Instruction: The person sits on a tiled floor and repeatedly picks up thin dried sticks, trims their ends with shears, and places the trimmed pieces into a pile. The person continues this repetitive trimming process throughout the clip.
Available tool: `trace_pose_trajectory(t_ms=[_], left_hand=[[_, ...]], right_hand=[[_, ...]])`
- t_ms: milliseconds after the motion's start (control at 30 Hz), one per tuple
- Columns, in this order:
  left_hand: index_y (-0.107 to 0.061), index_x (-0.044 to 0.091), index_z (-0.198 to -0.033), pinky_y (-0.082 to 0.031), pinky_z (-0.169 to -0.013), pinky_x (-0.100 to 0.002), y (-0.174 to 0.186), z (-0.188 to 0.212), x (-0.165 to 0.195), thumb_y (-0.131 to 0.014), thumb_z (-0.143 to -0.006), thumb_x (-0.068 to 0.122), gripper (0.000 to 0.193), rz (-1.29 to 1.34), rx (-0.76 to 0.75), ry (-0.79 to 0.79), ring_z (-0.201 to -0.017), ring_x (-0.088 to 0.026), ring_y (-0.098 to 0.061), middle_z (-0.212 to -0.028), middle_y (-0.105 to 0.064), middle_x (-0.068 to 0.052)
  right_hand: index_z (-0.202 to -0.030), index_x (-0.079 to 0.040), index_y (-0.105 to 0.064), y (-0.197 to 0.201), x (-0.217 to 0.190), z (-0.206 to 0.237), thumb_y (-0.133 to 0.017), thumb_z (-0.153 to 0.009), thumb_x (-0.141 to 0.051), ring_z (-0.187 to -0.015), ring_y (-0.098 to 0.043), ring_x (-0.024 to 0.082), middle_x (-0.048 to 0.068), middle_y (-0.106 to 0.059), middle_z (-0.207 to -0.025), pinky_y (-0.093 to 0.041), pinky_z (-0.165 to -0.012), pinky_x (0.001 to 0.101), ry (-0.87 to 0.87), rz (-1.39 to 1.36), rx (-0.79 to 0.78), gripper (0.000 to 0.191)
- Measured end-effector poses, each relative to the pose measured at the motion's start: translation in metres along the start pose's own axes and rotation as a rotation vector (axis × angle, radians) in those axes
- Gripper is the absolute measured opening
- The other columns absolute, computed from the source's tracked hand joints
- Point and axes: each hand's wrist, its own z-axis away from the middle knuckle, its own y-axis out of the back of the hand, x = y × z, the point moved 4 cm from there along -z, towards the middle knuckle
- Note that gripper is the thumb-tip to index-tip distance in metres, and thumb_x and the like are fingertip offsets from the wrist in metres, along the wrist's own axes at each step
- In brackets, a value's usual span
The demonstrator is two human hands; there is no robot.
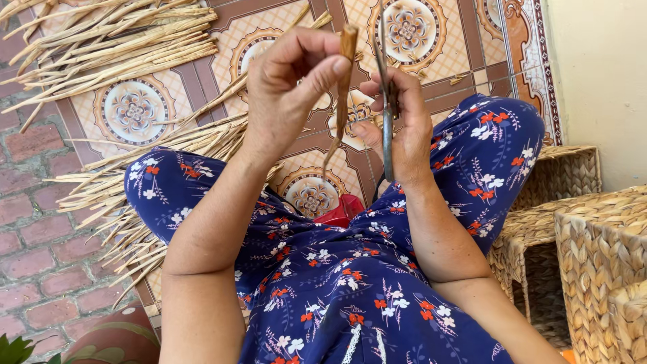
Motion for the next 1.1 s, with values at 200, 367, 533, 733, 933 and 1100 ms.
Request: trace_pose_trajectory(t_ms=[200, 367, 533, 733, 933, 1100], left_hand=[[-0.068, 0.002, -0.116, -0.055, -0.085, -0.021, -0.02, 0.002, -0.002, -0.073, -0.106, 0.011, 0.015, -0.151, -0.058, 0.009, -0.094, -0.005, -0.069, -0.103, -0.073, -0.001], [-0.07, 0.002, -0.112, -0.053, -0.08, -0.02, -0.022, 0.002, -0.01, -0.076, -0.105, 0.012, 0.014, -0.225, -0.062, 0.022, -0.088, -0.004, -0.066, -0.098, -0.071, 0.001], [-0.069, 0.003, -0.114, -0.054, -0.081, -0.019, -0.022, 0.002, -0.008, -0.074, -0.105, 0.012, 0.014, -0.199, -0.076, 0.025, -0.091, -0.003, -0.068, -0.101, -0.073, 0.001], [-0.07, 0.003, -0.112, -0.053, -0.076, -0.019, -0.022, 0.003, -0.003, -0.075, -0.104, 0.012, 0.013, -0.28, -0.07, 0.011, -0.084, -0.003, -0.065, -0.096, -0.073, 0.0], [-0.07, 0.003, -0.114, -0.055, -0.08, -0.02, -0.021, 0.005, -0.004, -0.075, -0.105, 0.012, 0.013, -0.215, -0.083, 0.019, -0.089, -0.003, -0.068, -0.1, -0.074, 0.001], [-0.071, 0.003, -0.114, -0.054, -0.08, -0.02, -0.02, 0.004, -0.007, -0.076, -0.104, 0.012, 0.014, -0.253, -0.062, 0.01, -0.088, -0.004, -0.066, -0.1, -0.072, 0.001]], right_hand=[[-0.139, -0.006, -0.054, 0.005, -0.011, 0.003, -0.094, -0.088, -0.038, -0.099, -0.059, 0.009, 0.001, -0.061, -0.113, -0.053, -0.09, 0.0234, 0.05, 0.073, 0.023, 0.073], [-0.144, -0.007, -0.054, 0.008, -0.01, 0.004, -0.094, -0.086, -0.039, -0.096, -0.057, 0.009, 0.0, -0.06, -0.109, -0.051, -0.087, 0.0223, 0.046, 0.114, 0.038, 0.077], [-0.144, -0.006, -0.054, 0.007, -0.008, 0.005, -0.093, -0.087, -0.039, -0.097, -0.058, 0.009, 0.0, -0.06, -0.111, -0.052, -0.088, 0.0223, 0.032, 0.059, 0.035, 0.077], [-0.139, -0.004, -0.052, 0.007, -0.008, 0.004, -0.094, -0.088, -0.039, -0.101, -0.06, 0.009, 0.001, -0.061, -0.114, -0.053, -0.092, 0.0234, 0.072, 0.085, 0.028, 0.074], [-0.139, -0.006, -0.056, 0.004, -0.004, 0.007, -0.095, -0.084, -0.035, -0.09, -0.058, 0.005, -0.002, -0.063, -0.103, -0.05, -0.078, 0.0192, 0.005, 0.037, 0.04, 0.073], [-0.138, -0.004, -0.059, -0.001, 0.001, 0.009, -0.097, -0.085, -0.021, -0.085, -0.054, 0.002, -0.004, -0.06, -0.098, -0.049, -0.074, 0.0161, -0.003, -0.051, 0.058, 0.067]])
